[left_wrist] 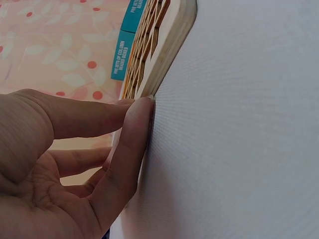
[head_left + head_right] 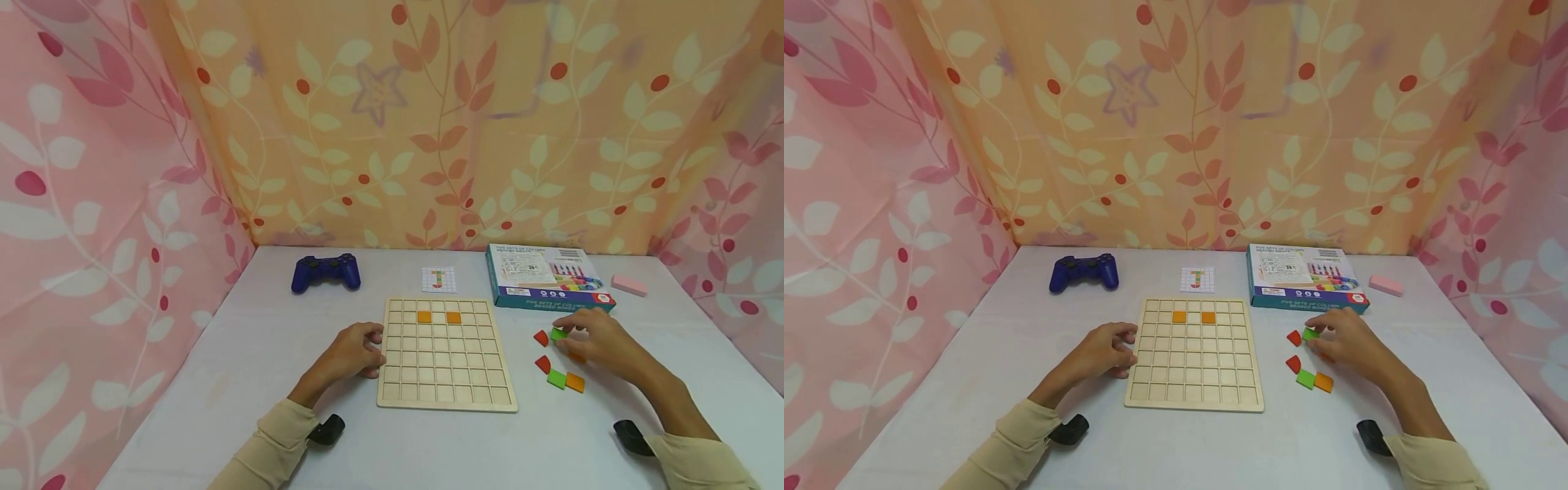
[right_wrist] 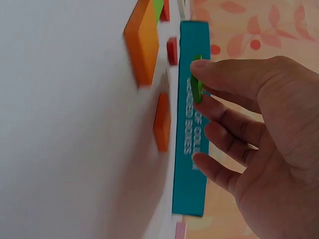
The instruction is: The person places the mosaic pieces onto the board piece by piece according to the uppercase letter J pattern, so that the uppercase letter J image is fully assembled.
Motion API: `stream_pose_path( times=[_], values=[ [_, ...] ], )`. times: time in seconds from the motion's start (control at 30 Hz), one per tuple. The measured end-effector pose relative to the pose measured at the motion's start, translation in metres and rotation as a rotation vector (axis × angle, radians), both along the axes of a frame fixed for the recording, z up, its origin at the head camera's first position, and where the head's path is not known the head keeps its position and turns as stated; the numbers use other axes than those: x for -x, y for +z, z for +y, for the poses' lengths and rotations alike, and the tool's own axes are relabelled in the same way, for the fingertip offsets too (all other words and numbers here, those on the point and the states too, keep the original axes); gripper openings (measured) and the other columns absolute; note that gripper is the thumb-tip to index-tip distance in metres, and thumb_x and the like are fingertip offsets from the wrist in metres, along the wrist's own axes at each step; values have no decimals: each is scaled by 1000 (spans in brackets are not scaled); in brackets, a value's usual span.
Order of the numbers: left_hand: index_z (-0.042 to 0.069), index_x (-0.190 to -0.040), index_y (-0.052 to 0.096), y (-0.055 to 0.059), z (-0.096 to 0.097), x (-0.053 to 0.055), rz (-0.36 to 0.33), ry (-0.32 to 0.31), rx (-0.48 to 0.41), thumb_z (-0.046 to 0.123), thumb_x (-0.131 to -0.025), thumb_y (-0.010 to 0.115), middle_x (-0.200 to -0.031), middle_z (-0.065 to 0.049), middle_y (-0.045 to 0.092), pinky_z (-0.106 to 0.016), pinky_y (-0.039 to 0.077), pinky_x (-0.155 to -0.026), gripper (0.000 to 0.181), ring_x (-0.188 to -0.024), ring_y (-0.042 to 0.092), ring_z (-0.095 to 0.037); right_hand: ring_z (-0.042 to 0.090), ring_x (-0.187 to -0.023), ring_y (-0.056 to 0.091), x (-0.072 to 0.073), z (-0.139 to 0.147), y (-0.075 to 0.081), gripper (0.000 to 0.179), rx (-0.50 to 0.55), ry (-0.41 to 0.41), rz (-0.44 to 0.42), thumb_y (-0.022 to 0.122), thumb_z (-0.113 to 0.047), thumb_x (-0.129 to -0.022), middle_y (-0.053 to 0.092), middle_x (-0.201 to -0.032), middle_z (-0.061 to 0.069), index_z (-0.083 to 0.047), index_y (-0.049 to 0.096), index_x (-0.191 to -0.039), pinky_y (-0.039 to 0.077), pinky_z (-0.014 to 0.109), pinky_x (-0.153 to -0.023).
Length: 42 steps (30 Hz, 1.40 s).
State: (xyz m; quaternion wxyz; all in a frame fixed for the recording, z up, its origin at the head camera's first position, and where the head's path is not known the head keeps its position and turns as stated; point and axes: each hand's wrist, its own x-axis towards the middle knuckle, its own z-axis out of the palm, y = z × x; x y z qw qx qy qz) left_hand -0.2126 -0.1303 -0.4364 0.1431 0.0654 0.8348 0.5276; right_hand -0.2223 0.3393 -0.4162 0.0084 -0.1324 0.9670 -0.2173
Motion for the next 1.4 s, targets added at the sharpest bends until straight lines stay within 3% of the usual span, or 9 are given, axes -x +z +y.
stream_pose_path(
  times=[0.23,0.47,0.57,1.0,1.4],
  values=[
    [-8,-147,53,1,-1,-1,8,-11,-2,-8,-86,76,-125,-16,61,-32,68,-64,65,-91,69,-18,26,-108,54,12,-37,3,31,26,61,-20,83,-29,-90,73,-104,-1,-14,81,-117,60,43,-84],
    [-7,-147,54,1,-1,0,2,-8,-11,-8,-86,76,-125,-16,61,-33,68,-65,65,-91,68,-18,28,-115,53,23,-73,5,30,36,130,-29,81,-28,-92,72,-107,-1,-15,80,-119,58,56,-96],
    [-7,-147,54,0,-1,0,-2,-5,-13,-8,-86,76,-125,-16,61,-32,68,-65,65,-91,68,-18,29,-114,53,29,-87,5,30,33,170,-8,81,-28,-93,71,-106,0,-13,79,-119,55,57,-98],
    [-8,-147,54,1,-1,0,-11,2,-17,-9,-85,76,-125,-16,61,-33,68,-66,65,-91,68,-18,25,-110,52,49,-139,1,29,89,267,-11,80,-25,-94,71,-108,1,-9,81,-118,50,41,-91],
    [-7,-148,53,0,-1,1,-9,-2,-11,-7,-87,75,-125,-15,60,-32,68,-66,66,-91,67,-18,24,-105,51,67,-172,-9,23,76,325,18,78,-21,-94,71,-108,3,-9,82,-114,47,37,-87]
  ],
)
